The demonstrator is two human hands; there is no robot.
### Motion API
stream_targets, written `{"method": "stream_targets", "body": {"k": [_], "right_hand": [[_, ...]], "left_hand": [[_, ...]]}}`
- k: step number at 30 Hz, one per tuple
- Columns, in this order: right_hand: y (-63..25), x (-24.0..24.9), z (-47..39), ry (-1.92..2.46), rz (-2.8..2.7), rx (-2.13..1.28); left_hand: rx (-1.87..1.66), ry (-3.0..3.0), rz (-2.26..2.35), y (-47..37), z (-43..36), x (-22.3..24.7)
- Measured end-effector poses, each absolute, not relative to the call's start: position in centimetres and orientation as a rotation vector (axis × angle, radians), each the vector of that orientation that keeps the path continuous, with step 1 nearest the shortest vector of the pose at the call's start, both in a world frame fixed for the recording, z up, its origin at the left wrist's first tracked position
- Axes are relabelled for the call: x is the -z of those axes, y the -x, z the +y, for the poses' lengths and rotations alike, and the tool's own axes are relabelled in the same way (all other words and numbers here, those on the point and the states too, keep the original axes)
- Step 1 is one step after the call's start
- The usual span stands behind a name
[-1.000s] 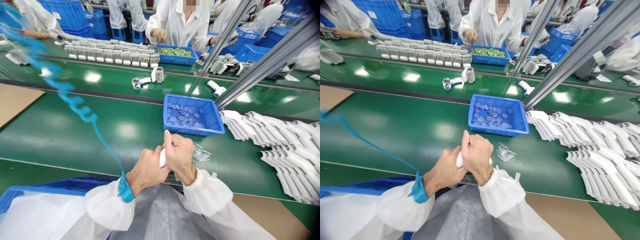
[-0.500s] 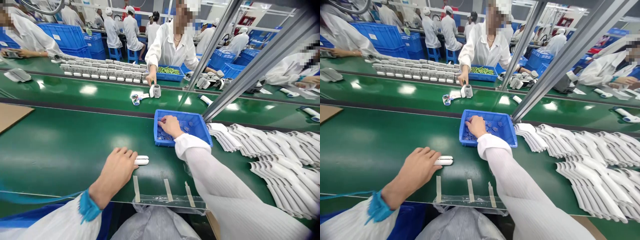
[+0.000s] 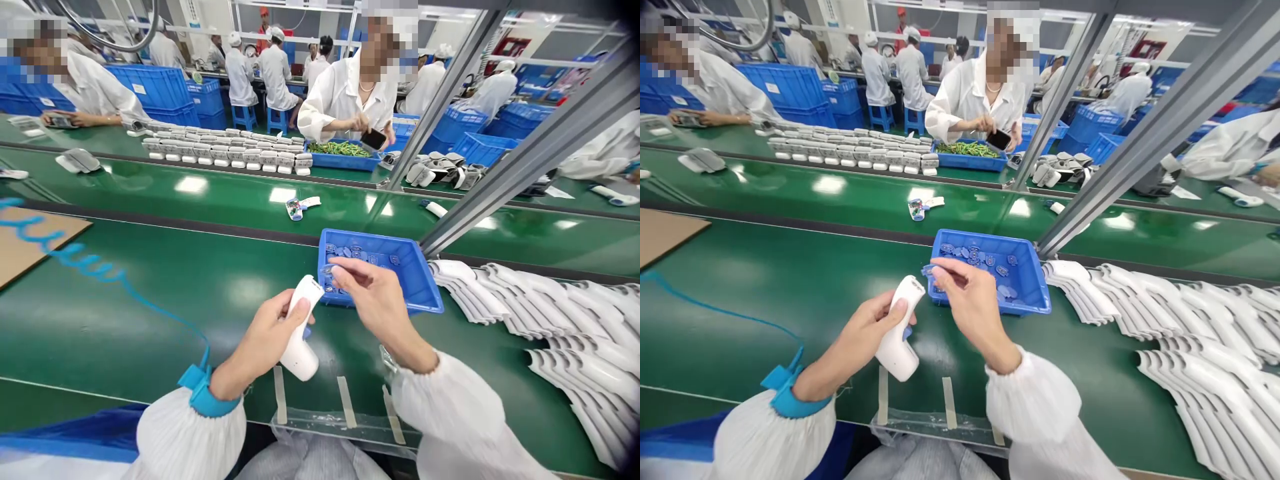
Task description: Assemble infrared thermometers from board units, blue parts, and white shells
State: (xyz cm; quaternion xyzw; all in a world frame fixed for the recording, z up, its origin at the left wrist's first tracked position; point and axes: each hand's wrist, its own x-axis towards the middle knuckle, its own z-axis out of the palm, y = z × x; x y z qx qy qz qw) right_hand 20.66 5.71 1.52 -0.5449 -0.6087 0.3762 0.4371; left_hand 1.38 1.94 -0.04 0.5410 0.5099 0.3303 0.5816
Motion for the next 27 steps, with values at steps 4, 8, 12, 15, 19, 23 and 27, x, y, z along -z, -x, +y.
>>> {"method": "stream_targets", "body": {"k": [4, 8, 12, 15, 19, 23, 27], "right_hand": [[-19.9, -0.9, 3.5, 1.194, -1.475, -0.914], [-20.7, -1.4, 3.2, 1.244, -1.594, -0.952], [-21.4, -2.0, 2.5, 1.278, -1.838, -0.854], [-21.2, -1.1, 1.5, 1.222, -1.982, -0.707], [-21.5, 0.8, 0.0, 1.276, -1.948, -0.596], [-22.5, 1.4, -1.6, 1.33, -1.945, -0.694], [-22.0, 1.8, -3.6, 1.35, -2.022, -0.736]], "left_hand": [[-0.819, -1.173, 1.098, -2.7, 2.1, 0.9], [-0.795, -1.402, 1.171, -2.3, 1.9, 0.4], [-0.731, -1.712, 1.254, -2.4, 1.5, -0.8], [-0.633, -1.949, 1.313, -3.1, 1.3, -0.7], [-0.581, -2.294, 1.4, -3.7, 0.8, 0.8], [-0.833, -2.325, 1.457, -3.6, -0.1, 2.5], [-1.085, -2.051, 1.858, -4.4, -0.4, 4.2]]}}
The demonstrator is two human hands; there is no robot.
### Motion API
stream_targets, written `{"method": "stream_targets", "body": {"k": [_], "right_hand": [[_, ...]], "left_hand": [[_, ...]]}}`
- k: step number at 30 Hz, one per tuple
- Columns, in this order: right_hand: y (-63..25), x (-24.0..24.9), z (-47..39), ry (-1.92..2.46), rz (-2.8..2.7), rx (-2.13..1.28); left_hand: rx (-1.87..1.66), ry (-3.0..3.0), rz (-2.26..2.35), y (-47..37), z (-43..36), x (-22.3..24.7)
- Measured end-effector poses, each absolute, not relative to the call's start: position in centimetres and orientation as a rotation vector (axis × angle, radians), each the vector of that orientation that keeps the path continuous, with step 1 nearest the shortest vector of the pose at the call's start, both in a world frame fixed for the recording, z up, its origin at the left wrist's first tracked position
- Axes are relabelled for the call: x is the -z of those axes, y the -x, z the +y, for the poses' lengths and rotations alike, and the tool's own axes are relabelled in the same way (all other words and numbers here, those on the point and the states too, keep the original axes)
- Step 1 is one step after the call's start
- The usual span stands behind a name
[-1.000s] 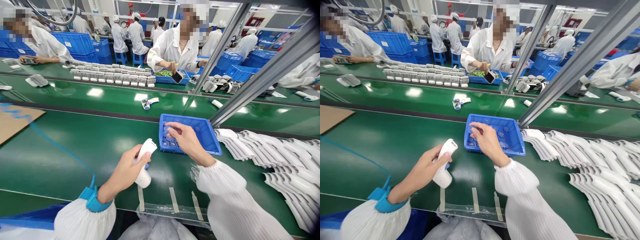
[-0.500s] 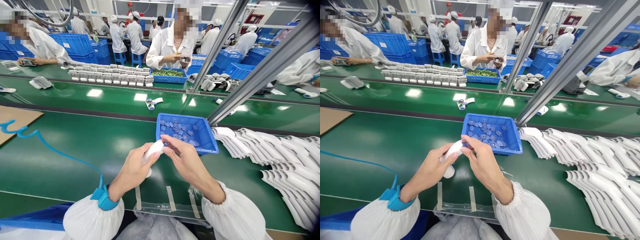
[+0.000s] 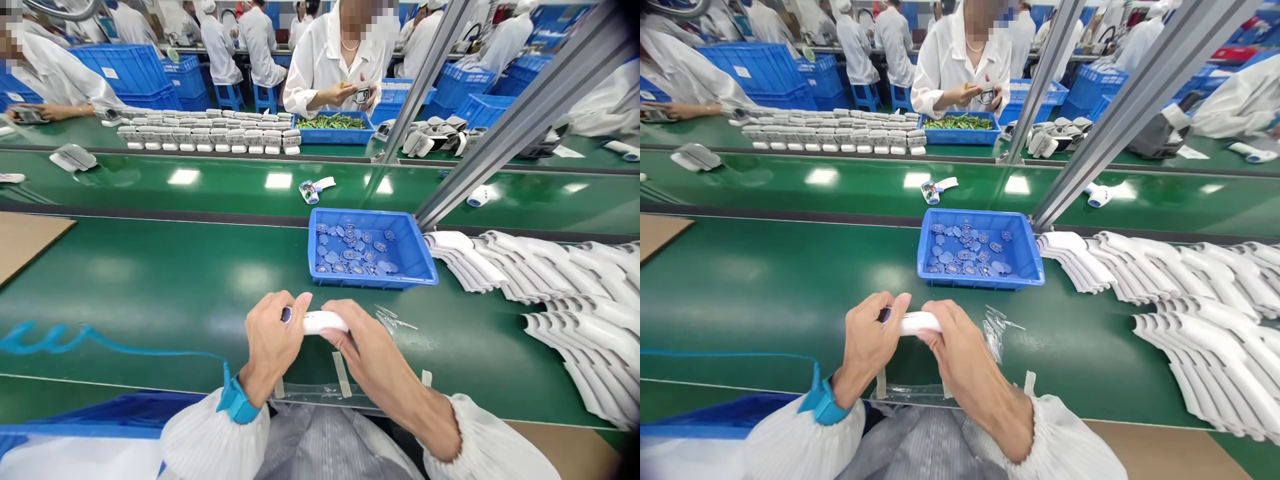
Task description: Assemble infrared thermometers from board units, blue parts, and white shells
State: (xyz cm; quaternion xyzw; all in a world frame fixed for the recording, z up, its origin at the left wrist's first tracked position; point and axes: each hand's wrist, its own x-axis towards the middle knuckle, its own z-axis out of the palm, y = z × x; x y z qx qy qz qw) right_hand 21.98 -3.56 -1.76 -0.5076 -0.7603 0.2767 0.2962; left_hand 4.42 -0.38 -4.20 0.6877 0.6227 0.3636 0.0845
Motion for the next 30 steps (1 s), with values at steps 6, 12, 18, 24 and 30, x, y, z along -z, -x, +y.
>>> {"method": "stream_targets", "body": {"k": [6, 12, 18, 24, 30], "right_hand": [[-20.5, 3.1, -5.5, 1.399, -1.939, -0.64], [-20.9, 3.3, -4.3, 1.802, -1.284, -1.503], [-19.8, 3.2, -5.0, 1.749, -1.829, -1.275], [-17.4, 2.9, -5.4, 1.846, -2.332, -0.848], [-22.0, 2.1, -6.4, 1.722, -2.157, -0.731]], "left_hand": [[-1.268, -2.23, 1.734, -4.9, 0.6, 4.7], [-1.281, -2.046, 1.541, -3.1, -2.3, 4.5], [-1.354, -1.697, 1.789, -4.1, -0.4, 5.9], [-1.343, -1.94, 1.846, -5.6, 2.5, 6.0], [-0.881, -2.214, 1.579, -0.8, 1.6, 4.5]]}}
